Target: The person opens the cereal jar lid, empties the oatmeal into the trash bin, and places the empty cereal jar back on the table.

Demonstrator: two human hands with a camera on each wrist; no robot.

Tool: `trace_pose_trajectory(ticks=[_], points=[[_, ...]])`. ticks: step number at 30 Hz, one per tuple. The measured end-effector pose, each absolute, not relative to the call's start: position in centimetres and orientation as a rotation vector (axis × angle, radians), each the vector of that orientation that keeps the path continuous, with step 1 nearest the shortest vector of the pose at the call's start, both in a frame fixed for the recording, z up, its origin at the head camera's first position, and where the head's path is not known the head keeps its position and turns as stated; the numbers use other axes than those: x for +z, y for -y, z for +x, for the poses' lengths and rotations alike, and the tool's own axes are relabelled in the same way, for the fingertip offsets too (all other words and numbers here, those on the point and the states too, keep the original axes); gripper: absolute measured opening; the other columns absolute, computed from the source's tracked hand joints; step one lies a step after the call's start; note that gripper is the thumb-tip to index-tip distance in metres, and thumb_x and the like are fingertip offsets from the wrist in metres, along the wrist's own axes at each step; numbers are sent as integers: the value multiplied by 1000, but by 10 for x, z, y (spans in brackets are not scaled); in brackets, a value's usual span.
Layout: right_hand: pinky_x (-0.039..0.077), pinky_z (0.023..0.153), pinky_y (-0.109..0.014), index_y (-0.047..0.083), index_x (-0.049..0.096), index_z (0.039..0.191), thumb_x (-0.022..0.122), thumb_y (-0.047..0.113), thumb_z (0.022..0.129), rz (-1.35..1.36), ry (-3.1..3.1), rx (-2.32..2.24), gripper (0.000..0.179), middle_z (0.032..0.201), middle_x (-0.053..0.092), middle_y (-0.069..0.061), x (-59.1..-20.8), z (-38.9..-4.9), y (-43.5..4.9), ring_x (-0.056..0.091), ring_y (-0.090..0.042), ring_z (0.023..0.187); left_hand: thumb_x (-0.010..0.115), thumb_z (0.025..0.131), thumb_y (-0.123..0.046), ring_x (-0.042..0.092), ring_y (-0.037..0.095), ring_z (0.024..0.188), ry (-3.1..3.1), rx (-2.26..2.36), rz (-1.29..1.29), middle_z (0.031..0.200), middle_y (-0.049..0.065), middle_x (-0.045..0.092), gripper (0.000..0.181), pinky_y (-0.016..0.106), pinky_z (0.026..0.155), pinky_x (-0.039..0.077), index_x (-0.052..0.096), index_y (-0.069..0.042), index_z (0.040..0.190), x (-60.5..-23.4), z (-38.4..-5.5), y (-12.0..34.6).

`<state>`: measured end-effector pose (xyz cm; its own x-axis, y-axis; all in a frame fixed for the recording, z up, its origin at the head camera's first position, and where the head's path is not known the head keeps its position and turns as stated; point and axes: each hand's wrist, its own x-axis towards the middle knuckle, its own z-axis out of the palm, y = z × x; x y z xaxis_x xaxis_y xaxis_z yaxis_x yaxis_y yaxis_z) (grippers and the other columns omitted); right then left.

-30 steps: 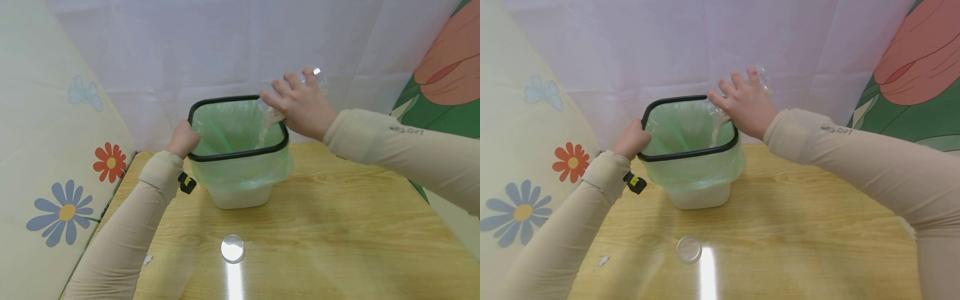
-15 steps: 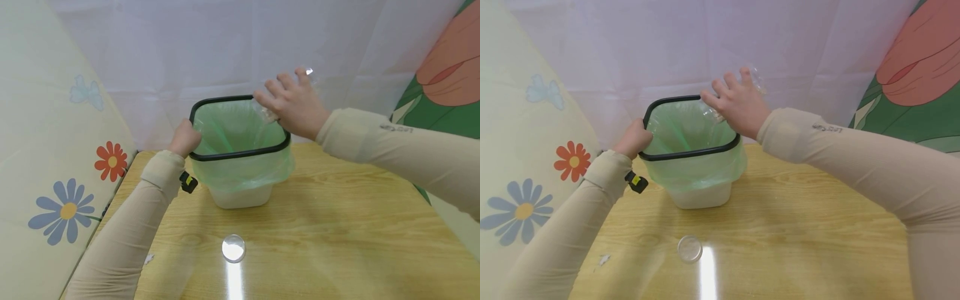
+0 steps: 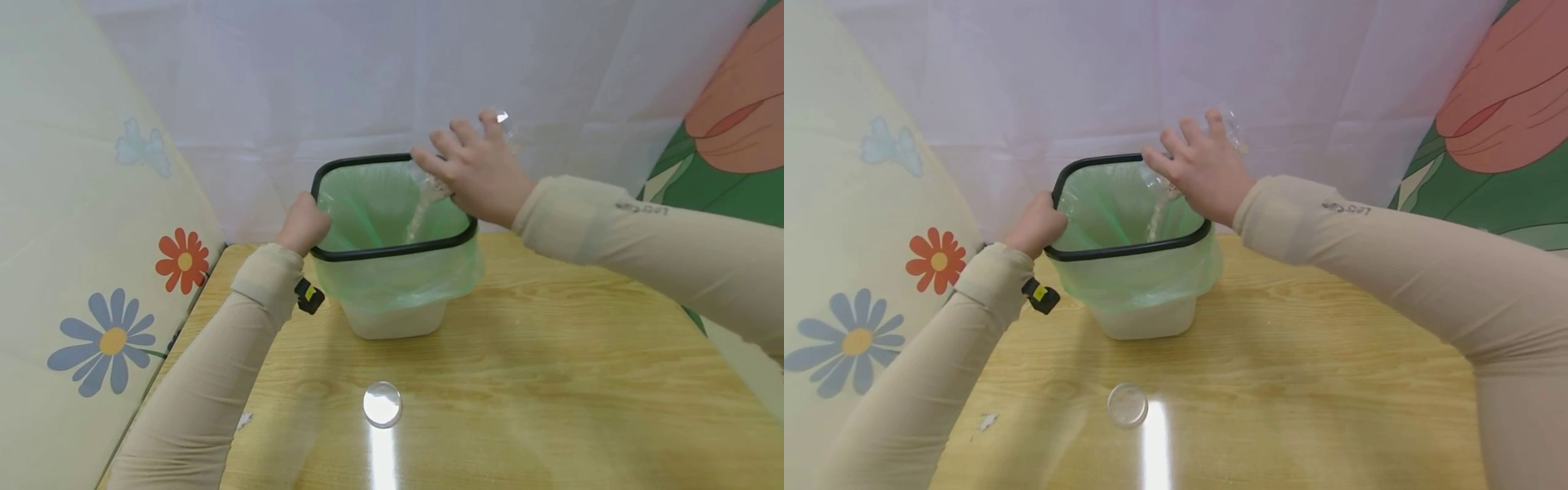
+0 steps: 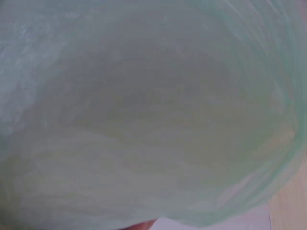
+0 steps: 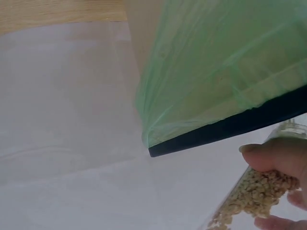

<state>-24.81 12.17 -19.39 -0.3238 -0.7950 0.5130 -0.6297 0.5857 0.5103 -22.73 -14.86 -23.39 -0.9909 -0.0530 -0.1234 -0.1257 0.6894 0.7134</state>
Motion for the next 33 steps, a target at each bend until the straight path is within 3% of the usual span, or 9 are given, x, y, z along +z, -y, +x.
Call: trace_pose_trajectory(ticks=[10, 16, 24, 33], points=[[37, 86, -62, 7, 54, 121, 64, -8, 76, 1131, 2052, -281, 48, 111, 61, -24, -194, -248, -118, 54, -45, 102, 35, 89, 1, 37, 34, 118, -2802, 1197, -126, 146, 30, 30, 60, 44, 102, 34, 18, 16, 145, -233, -226, 149], [37, 84, -62, 6, 54, 119, 61, -8, 80, 1139, 2019, -275, 43, 109, 61, -23, -196, -248, -117, 54, -44, 100, 34, 90, 0, 34, 34, 124, -2785, 1196, -134, 152, 29, 22, 64, 44, 103, 33, 11, 14, 148, -234, -226, 150], [34, 87, -62, 7, 55, 120, 59, -9, 82, 1152, 2007, -274, 41, 108, 60, -22, -197, -248, -116, 52, -43, 101, 34, 90, 1, 35, 33, 115, -2769, 1209, -151, 148, 28, 27, 62, 41, 94, 34, 14, 13, 147, -234, -225, 149], [34, 86, -60, 8, 56, 119, 60, -11, 81, 1160, 1966, -277, 42, 107, 61, -22, -197, -248, -116, 52, -42, 100, 33, 91, 1, 35, 32, 116, -2763, 1205, -161, 150, 28, 26, 62, 42, 94, 35, 13, 13, 148, -233, -225, 149]])
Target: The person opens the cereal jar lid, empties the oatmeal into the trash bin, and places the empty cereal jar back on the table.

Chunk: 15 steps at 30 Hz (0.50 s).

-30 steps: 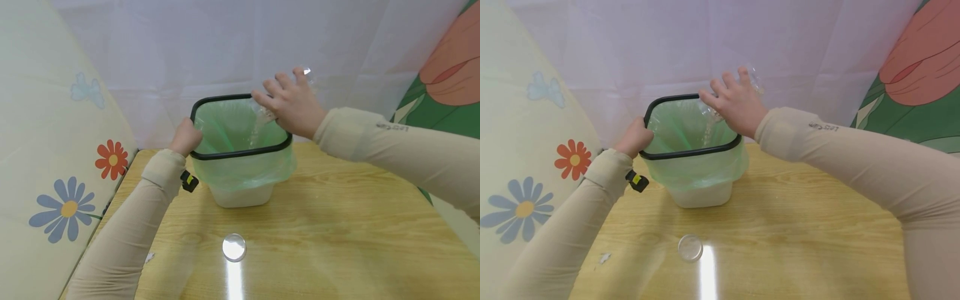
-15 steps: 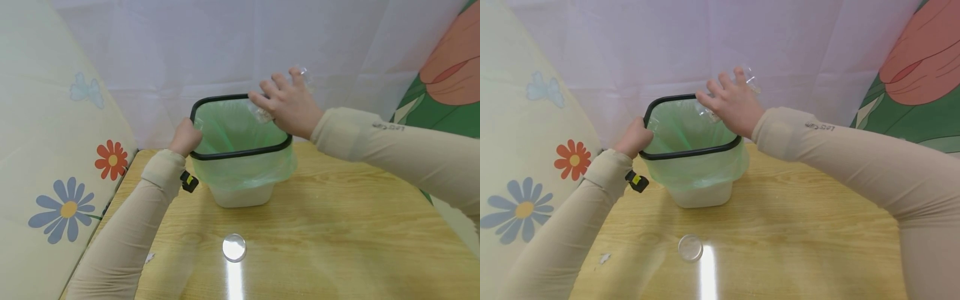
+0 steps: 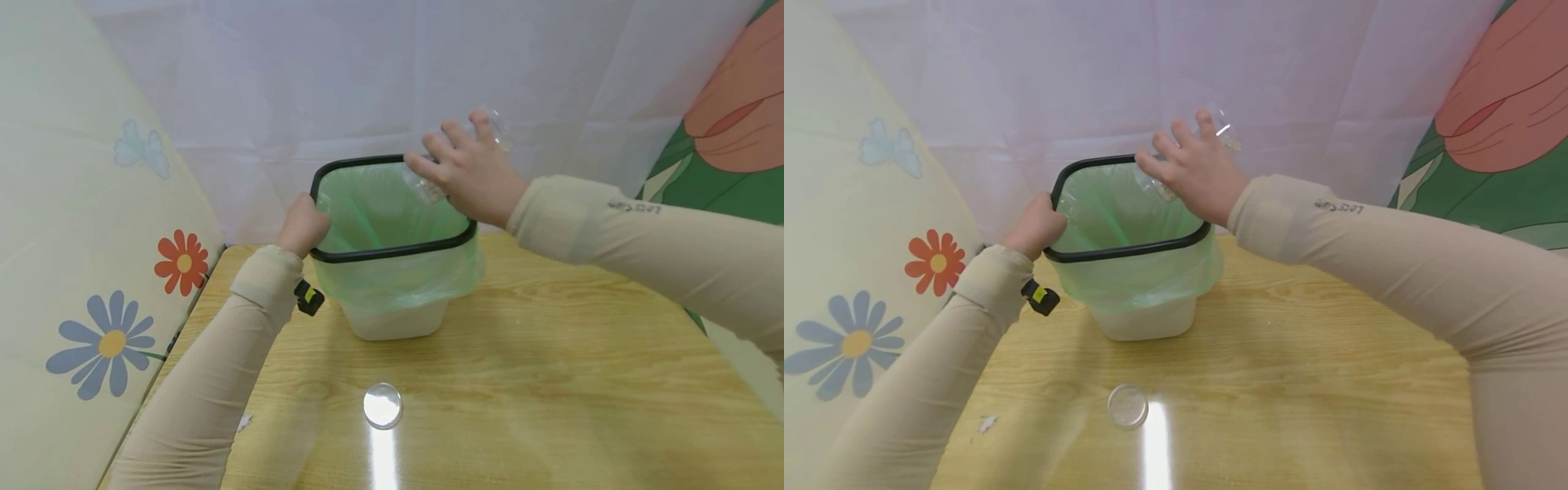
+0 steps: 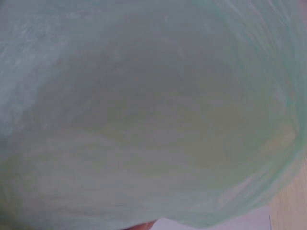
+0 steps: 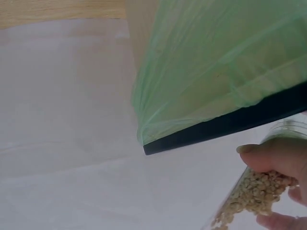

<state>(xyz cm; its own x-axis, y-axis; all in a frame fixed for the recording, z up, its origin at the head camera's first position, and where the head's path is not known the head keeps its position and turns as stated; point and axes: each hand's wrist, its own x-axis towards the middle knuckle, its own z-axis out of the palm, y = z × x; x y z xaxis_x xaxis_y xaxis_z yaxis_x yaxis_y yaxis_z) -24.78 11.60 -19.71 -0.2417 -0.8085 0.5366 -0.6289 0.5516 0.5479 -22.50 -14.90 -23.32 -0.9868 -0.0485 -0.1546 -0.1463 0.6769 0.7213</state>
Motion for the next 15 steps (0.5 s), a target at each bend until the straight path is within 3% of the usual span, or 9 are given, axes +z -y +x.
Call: trace_pose_trajectory(ticks=[9, 15], points=[[34, 85, -59, 6, 58, 121, 62, -8, 83, 1181, 1961, -284, 40, 108, 61, -21, -197, -249, -116, 51, -42, 101, 34, 89, 1, 36, 33, 116, -2786, 1191, -149, 147, 29, 29, 61, 43, 97, 35, 16, 14, 147, -234, -225, 149], [33, 88, -60, 7, 57, 122, 68, -5, 82, 1183, 1965, -300, 43, 108, 60, -21, -197, -248, -117, 50, -42, 102, 34, 90, 0, 34, 34, 128, -2794, 1169, -148, 151, 30, 24, 63, 44, 100, 34, 12, 13, 148, -235, -226, 149]])
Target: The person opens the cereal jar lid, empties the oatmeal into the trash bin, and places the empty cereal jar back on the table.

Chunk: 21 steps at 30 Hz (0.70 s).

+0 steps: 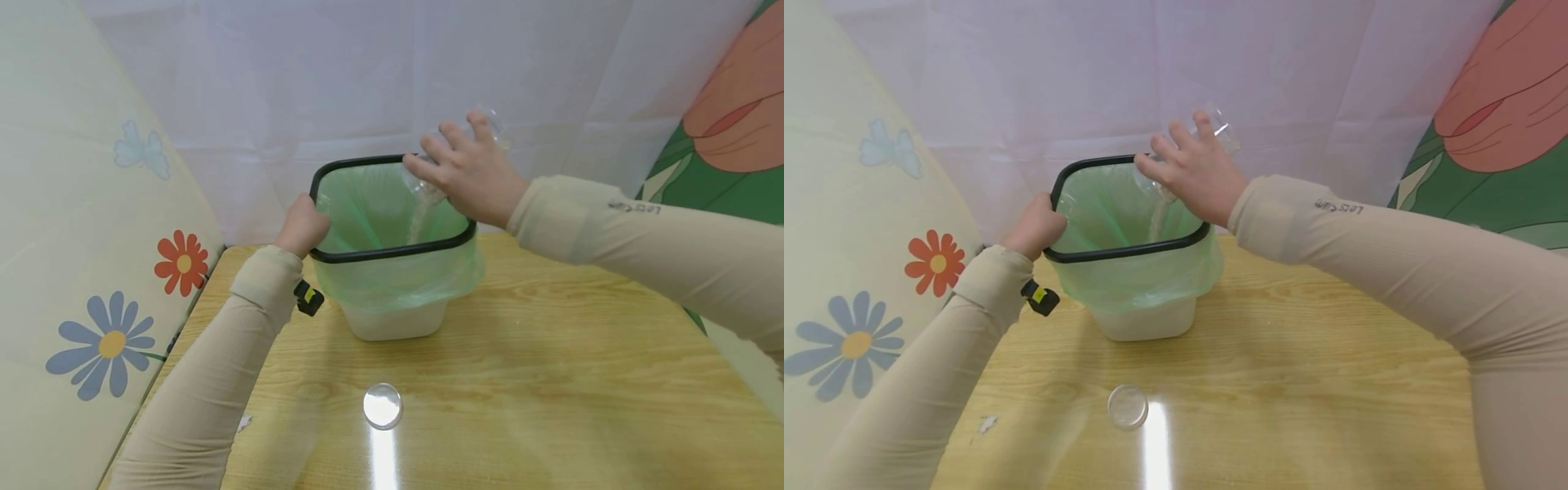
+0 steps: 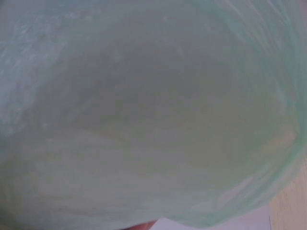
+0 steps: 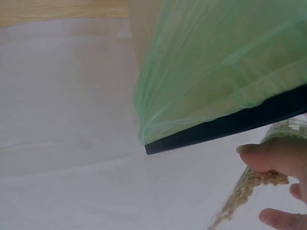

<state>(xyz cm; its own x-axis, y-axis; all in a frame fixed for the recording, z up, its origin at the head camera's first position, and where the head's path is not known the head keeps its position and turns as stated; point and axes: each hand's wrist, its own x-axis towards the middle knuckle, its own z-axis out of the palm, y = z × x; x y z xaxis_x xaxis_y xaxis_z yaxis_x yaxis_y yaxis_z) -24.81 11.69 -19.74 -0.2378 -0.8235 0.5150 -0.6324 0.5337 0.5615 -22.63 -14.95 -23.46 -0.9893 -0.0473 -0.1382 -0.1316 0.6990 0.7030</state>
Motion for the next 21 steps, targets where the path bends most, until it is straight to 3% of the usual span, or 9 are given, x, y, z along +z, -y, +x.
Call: trace_pose_trajectory(ticks=[21], points=[[31, 91, -58, 7, 58, 124, 72, -4, 79, 1196, 1996, -370, 49, 115, 58, -21, -195, -247, -118, 48, -42, 108, 33, 93, 0, 35, 34, 115, -2748, 1205, -158, 152, 28, 22, 63, 41, 86, 33, 8, 11, 150, -232, -225, 150]])
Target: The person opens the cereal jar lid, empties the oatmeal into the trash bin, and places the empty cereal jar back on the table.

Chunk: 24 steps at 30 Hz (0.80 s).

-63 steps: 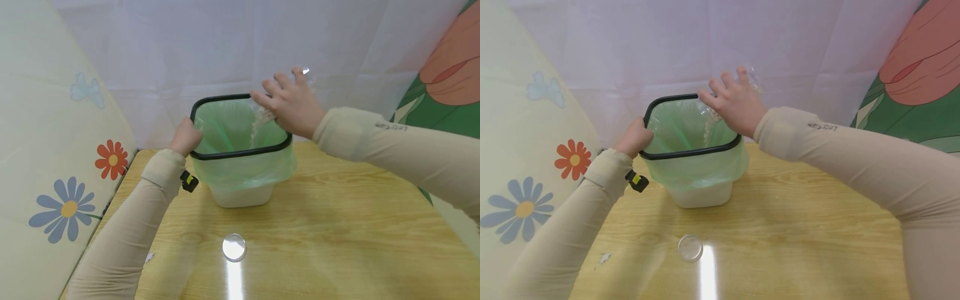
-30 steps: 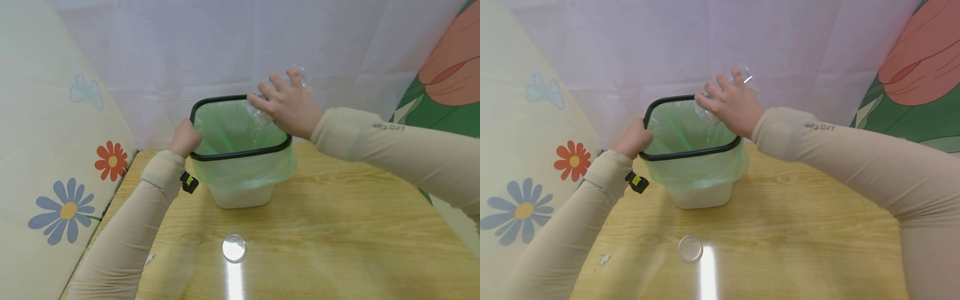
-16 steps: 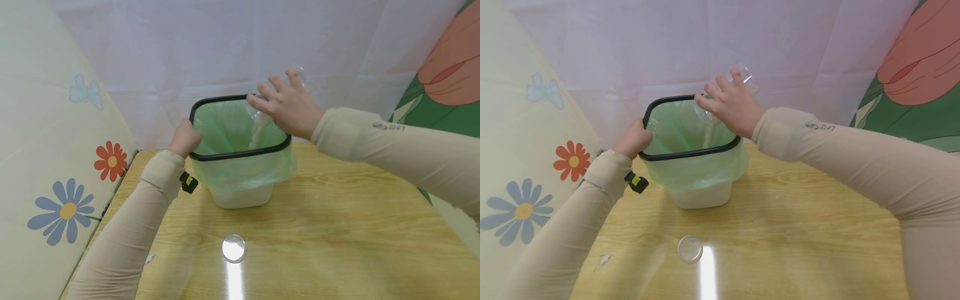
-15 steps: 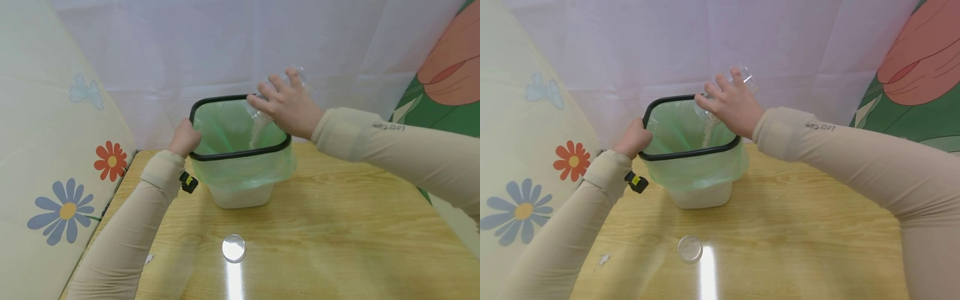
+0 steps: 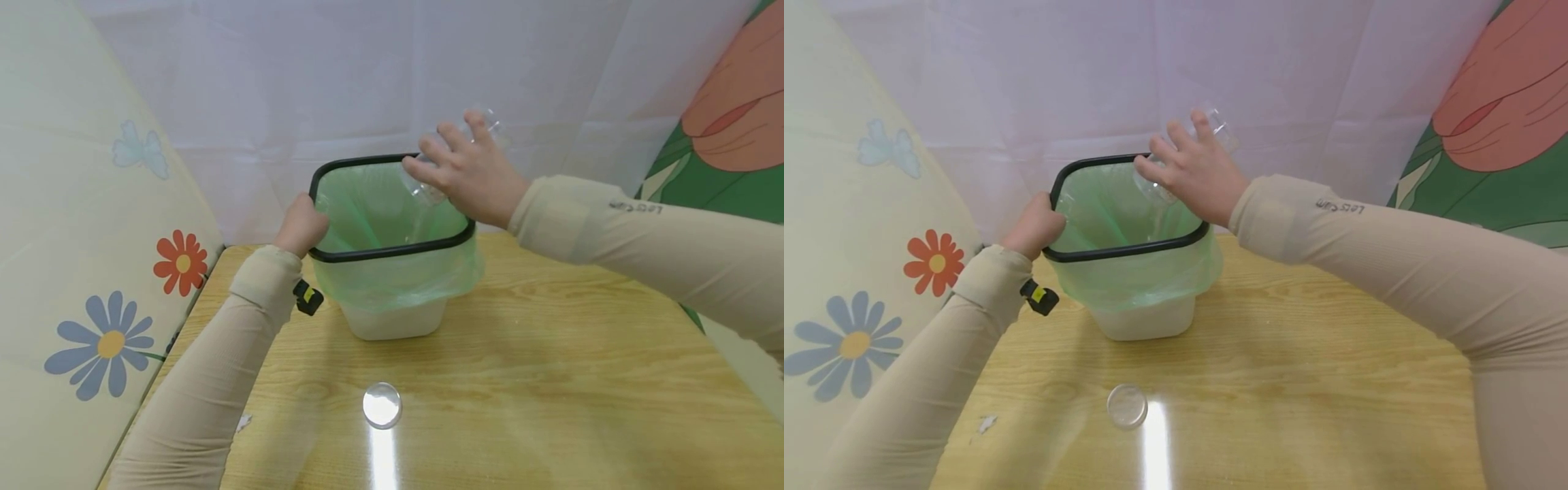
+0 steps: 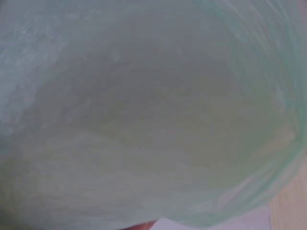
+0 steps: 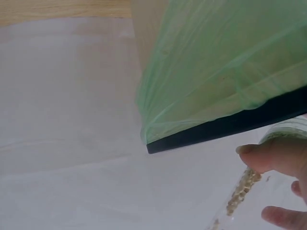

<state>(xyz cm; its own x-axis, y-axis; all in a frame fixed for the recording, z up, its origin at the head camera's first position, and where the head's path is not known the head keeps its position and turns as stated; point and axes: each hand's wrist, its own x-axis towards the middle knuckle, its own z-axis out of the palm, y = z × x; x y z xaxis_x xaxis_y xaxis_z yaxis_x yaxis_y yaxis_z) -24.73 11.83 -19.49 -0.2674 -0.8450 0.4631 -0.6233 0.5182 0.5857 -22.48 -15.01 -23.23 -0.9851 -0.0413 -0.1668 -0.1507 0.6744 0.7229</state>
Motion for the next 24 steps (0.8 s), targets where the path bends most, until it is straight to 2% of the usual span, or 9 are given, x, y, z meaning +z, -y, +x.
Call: trace_pose_trajectory(ticks=[10, 17, 24], points=[[31, 94, -59, 9, 57, 124, 78, -1, 73, 1229, 2000, -373, 56, 117, 58, -21, -195, -248, -121, 47, -42, 111, 32, 93, 0, 34, 35, 116, -2726, 1207, -159, 153, 27, 19, 64, 42, 86, 32, 6, 8, 151, -232, -224, 149], [30, 96, -61, 9, 57, 126, 78, 1, 75, 1239, 2011, -381, 55, 119, 59, -21, -195, -247, -123, 47, -43, 113, 32, 93, -1, 33, 34, 120, -2726, 1208, -171, 155, 26, 15, 65, 42, 88, 32, 4, 8, 151, -233, -226, 149], [31, 98, -61, 10, 56, 125, 71, -8, 76, 1248, 2014, -404, 54, 119, 58, -21, -195, -246, -123, 47, -42, 114, 32, 94, 0, 32, 34, 120, -2726, 1217, -166, 155, 26, 16, 64, 42, 88, 32, 5, 8, 151, -233, -226, 149]])
